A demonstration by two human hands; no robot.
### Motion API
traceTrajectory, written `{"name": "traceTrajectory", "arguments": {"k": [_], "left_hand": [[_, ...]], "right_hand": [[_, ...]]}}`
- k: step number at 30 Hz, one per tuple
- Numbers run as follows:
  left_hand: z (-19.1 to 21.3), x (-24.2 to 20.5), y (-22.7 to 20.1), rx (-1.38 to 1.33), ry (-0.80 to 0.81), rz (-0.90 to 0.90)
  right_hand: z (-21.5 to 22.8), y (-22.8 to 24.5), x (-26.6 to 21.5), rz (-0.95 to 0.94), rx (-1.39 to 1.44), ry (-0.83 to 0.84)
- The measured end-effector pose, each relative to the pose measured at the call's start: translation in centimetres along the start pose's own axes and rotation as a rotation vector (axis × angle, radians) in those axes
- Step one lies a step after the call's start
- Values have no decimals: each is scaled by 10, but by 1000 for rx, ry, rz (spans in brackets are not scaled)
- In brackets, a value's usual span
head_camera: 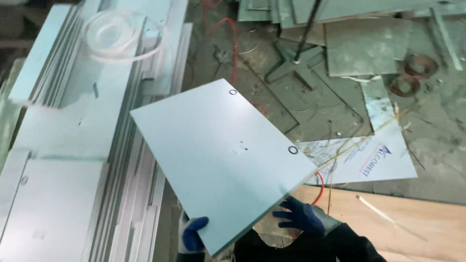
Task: The person uses a spray gun to apply a coating to a white rectangular panel and a thin strip of material. They then place the panel on a stack of similar panels and apply a curved strip of material to its edge.
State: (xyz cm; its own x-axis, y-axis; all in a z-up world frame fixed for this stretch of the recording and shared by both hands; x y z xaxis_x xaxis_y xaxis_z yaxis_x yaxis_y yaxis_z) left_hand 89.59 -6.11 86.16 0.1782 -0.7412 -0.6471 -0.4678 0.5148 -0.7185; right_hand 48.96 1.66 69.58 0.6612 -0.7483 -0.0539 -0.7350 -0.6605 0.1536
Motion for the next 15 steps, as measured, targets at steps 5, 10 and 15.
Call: {"name": "traceTrajectory", "arguments": {"k": [5, 10, 15], "left_hand": [[-143, -11, 115, 210, 302, 114], [-314, -53, 213, 385, 636, 203], [-434, -52, 327, 768, 813, 473]], "right_hand": [[-41, 23, -111, 743, 323, -418], [52, -2, -305, 1223, -822, -1193], [-61, 23, -379, 1445, 784, -1043]]}}
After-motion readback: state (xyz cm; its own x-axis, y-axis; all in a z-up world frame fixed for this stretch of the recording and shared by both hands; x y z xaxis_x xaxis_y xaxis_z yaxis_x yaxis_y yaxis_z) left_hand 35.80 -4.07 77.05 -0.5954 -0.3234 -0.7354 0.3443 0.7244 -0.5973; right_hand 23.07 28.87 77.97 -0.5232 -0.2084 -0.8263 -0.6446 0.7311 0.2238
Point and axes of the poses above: each hand's wrist, its own x-axis towards the middle knuckle, its own z-axis out of the back of the hand, y = z × x, the point moved 4 cm from there along x, towards the middle knuckle, and after that the axes turned 11 degrees about x, right-handed, at the moved point
